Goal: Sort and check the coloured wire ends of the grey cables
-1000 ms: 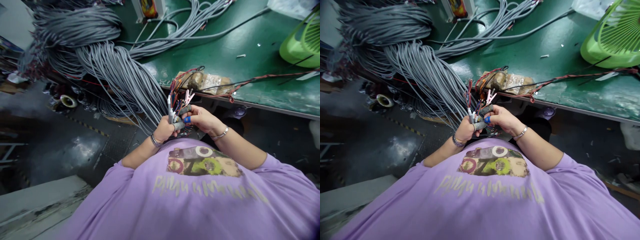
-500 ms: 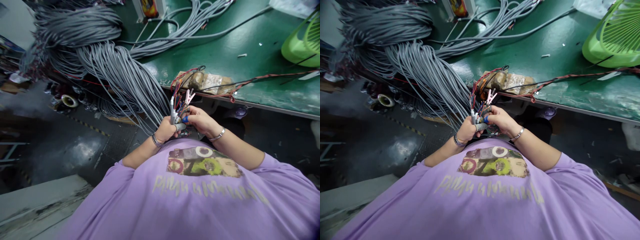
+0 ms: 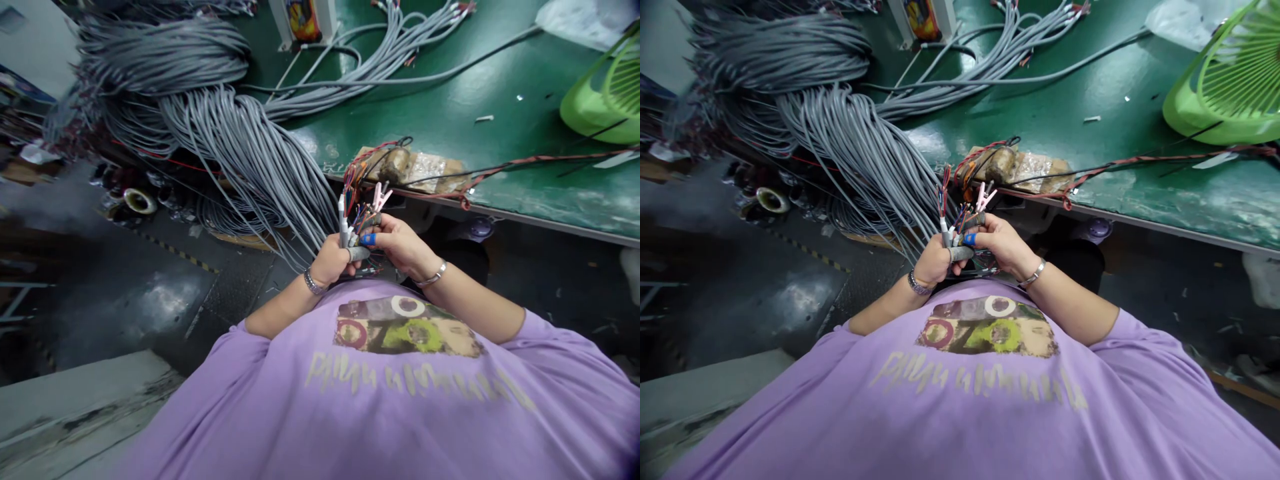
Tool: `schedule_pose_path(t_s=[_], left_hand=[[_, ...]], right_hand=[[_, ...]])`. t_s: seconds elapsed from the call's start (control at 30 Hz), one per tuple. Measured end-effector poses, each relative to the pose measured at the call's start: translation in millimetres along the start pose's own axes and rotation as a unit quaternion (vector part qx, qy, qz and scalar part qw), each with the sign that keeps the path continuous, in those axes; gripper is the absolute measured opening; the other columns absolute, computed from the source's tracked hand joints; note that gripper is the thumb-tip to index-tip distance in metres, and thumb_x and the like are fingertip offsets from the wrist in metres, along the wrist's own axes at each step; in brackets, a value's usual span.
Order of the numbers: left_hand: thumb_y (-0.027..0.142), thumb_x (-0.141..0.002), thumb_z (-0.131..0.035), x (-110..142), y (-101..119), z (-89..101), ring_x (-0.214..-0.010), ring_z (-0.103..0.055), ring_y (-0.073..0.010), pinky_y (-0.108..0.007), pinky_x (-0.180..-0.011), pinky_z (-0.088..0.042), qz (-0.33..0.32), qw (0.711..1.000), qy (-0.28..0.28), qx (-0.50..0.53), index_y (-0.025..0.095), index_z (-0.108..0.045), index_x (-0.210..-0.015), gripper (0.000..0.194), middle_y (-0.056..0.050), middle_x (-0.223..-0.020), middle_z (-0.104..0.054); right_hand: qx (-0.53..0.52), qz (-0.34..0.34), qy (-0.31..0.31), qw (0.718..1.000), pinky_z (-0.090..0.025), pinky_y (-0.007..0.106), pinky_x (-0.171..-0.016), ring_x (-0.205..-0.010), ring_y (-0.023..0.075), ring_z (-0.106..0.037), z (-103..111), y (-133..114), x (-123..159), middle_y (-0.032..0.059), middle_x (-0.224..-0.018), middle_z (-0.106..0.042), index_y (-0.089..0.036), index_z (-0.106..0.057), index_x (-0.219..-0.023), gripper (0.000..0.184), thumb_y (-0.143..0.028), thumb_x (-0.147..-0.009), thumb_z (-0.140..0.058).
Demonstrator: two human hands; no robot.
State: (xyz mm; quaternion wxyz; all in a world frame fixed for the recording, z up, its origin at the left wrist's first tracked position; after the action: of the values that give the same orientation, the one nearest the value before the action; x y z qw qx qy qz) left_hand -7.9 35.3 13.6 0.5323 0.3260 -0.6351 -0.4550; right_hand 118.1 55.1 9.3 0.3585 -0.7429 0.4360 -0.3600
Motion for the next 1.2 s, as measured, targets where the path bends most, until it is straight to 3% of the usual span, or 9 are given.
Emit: schedule_pose_path(t_s=[0.2, 0.37, 0.57, 0.8, 1.0, 1.2], left_hand=[[0.038, -0.057, -0.081, 1.3, 1.1, 9.2, -0.032, -0.044, -0.0058, -0.018, -0.032, -0.033, 0.003, 0.998, 0.002, 0.067, 0.017, -0.054, -0.060, 0.035, 0.004, -0.046, -0.056], [0.037, -0.060, -0.082, -2.4, 7.0, 6.0, -0.034, -0.045, -0.0067, -0.018, -0.032, -0.032, 0.000, 0.994, -0.028, 0.102, 0.018, -0.053, -0.063, 0.035, 0.004, -0.046, -0.055], [0.039, -0.056, -0.083, -18.9, 19.1, -8.1, -0.033, -0.043, -0.0063, -0.019, -0.032, -0.029, 0.008, 0.992, -0.047, 0.117, 0.018, -0.051, -0.064, 0.038, 0.004, -0.045, -0.054], [0.038, -0.054, -0.084, -33.0, 17.0, -10.2, -0.034, -0.043, -0.0063, -0.019, -0.032, -0.027, 0.023, 0.989, -0.059, 0.137, 0.018, -0.051, -0.066, 0.040, 0.004, -0.045, -0.053], [0.039, -0.050, -0.087, -30.8, 16.2, -11.8, -0.032, -0.041, -0.0063, -0.019, -0.031, -0.026, 0.038, 0.988, -0.065, 0.134, 0.019, -0.049, -0.067, 0.046, 0.005, -0.044, -0.052], [0.040, -0.053, -0.086, -30.6, 9.3, -9.1, -0.031, -0.041, -0.0062, -0.019, -0.031, -0.028, 0.041, 0.989, -0.066, 0.122, 0.018, -0.051, -0.067, 0.043, 0.004, -0.044, -0.053]], right_hand=[[-0.045, -0.024, 0.011, 0.999, -0.054, 0.025, -0.074, -0.080, 0.0137, -0.068, 31.4, 3.4, 4.9, 0.0046, -0.092, -0.077, -0.018, -0.075, -0.092, 0.033, -0.035, -0.065, -0.086], [-0.077, -0.076, 0.076, 0.991, -0.053, 0.023, -0.062, -0.066, 0.0116, -0.063, 52.0, 11.0, -13.9, 0.0050, -0.079, -0.073, -0.018, -0.069, -0.081, 0.039, -0.057, -0.084, -0.071], [-0.024, -0.007, 0.059, 0.998, -0.050, 0.027, -0.059, -0.062, 0.0128, -0.059, 38.2, -2.6, -41.2, 0.0038, -0.077, -0.069, -0.020, -0.066, -0.085, 0.056, -0.075, -0.085, -0.060], [0.003, 0.086, 0.155, 0.984, -0.048, 0.031, -0.060, -0.068, 0.0188, -0.059, 34.5, -7.2, -43.6, 0.0048, -0.073, -0.067, -0.022, -0.063, -0.074, 0.067, -0.089, -0.070, -0.060], [-0.116, -0.001, 0.076, 0.990, -0.047, 0.029, -0.060, -0.060, 0.0142, -0.054, 19.8, 3.0, -49.8, 0.0011, -0.073, -0.065, -0.021, -0.064, -0.086, 0.073, -0.090, -0.063, -0.065], [-0.164, -0.002, 0.060, 0.985, -0.046, 0.026, -0.057, -0.058, 0.0128, -0.053, 14.2, 0.7, -51.0, -0.0022, -0.066, -0.060, -0.021, -0.062, -0.083, 0.065, -0.084, -0.067, -0.069]])
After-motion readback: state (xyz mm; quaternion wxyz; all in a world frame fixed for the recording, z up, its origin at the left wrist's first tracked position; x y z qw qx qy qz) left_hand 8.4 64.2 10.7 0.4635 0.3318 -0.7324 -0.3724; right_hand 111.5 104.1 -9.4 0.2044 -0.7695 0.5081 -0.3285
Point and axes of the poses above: each hand's wrist, its own x-axis away from the middle knuckle, its own z-axis out of the back of the hand, y = z × x, the point moved 5 cm from there along -x, towards the middle knuckle
